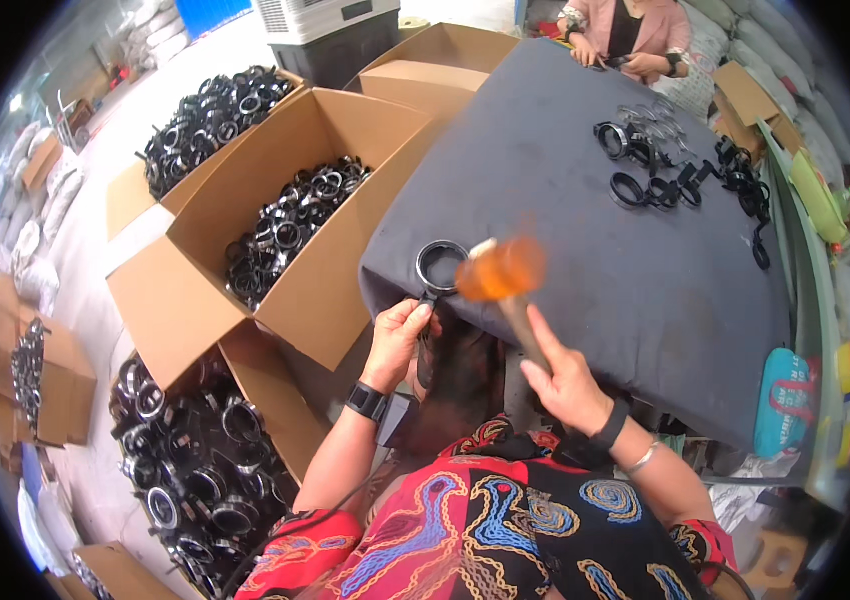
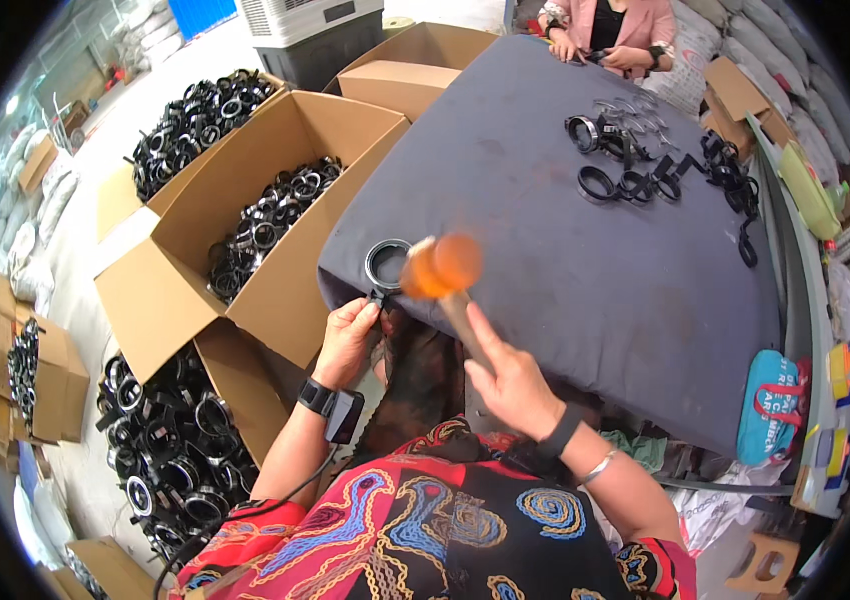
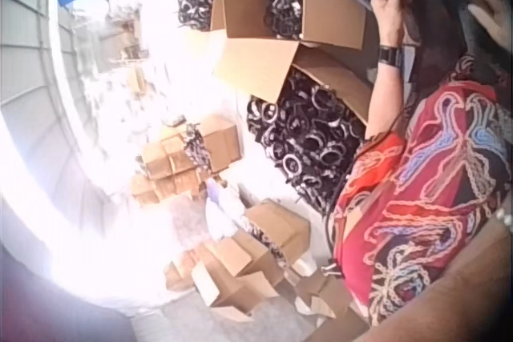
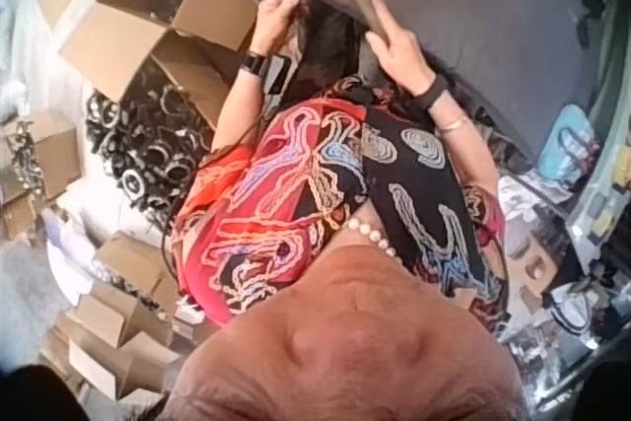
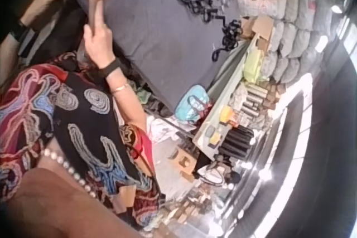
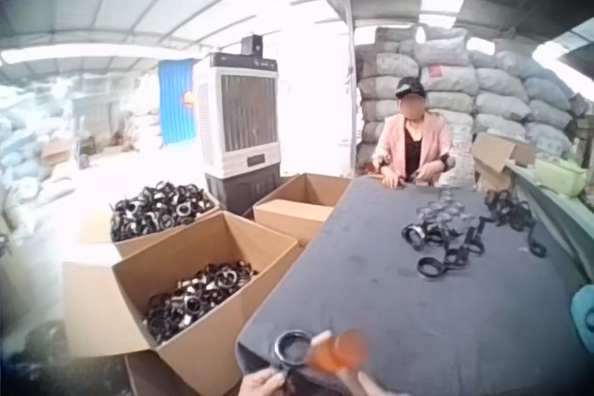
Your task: Assembling plastic rings onto circular components using a rubber mallet.
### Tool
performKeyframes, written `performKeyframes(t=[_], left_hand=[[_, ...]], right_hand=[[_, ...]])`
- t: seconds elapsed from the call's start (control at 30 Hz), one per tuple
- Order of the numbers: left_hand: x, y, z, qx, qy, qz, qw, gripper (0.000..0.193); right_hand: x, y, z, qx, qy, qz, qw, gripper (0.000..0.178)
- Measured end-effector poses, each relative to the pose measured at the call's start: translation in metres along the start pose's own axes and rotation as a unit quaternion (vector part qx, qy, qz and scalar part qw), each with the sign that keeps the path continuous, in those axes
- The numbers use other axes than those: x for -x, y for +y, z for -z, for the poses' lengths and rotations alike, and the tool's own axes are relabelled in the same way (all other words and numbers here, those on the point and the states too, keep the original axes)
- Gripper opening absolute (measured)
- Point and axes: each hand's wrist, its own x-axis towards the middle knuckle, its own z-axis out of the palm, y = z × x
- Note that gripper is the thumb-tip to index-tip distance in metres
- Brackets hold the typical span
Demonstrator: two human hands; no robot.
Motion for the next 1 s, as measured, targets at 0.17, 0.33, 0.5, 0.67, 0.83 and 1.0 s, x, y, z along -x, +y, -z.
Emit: performKeyframes(t=[0.17, 0.33, 0.5, 0.67, 0.83, 1.0], left_hand=[[-0.003, -0.002, 0.006, -0.01, 0.002, -0.004, 1.0, 0.021], [0.007, 0.0, -0.002, 0.022, 0.001, 0.011, 1.0, 0.02], [0.004, -0.009, 0.01, -0.037, 0.019, -0.001, 0.999, 0.023], [0.001, -0.001, 0.006, -0.03, -0.013, -0.009, 0.999, 0.024], [0.007, -0.008, 0.007, -0.043, 0.01, 0.016, 0.999, 0.023], [0.001, 0.0, 0.001, -0.01, 0.011, 0.002, 1.0, 0.022]], right_hand=[[-0.019, -0.028, 0.016, 0.027, -0.016, 0.086, 0.996, 0.069], [-0.032, -0.023, -0.005, 0.195, -0.092, 0.084, 0.973, 0.072], [-0.08, -0.065, 0.006, 0.18, -0.04, 0.157, 0.97, 0.071], [-0.099, -0.047, -0.009, 0.248, -0.153, 0.025, 0.956, 0.068], [-0.122, -0.037, 0.007, 0.055, -0.075, 0.02, 0.995, 0.067], [-0.102, -0.057, 0.033, -0.099, 0.079, -0.01, 0.992, 0.069]])
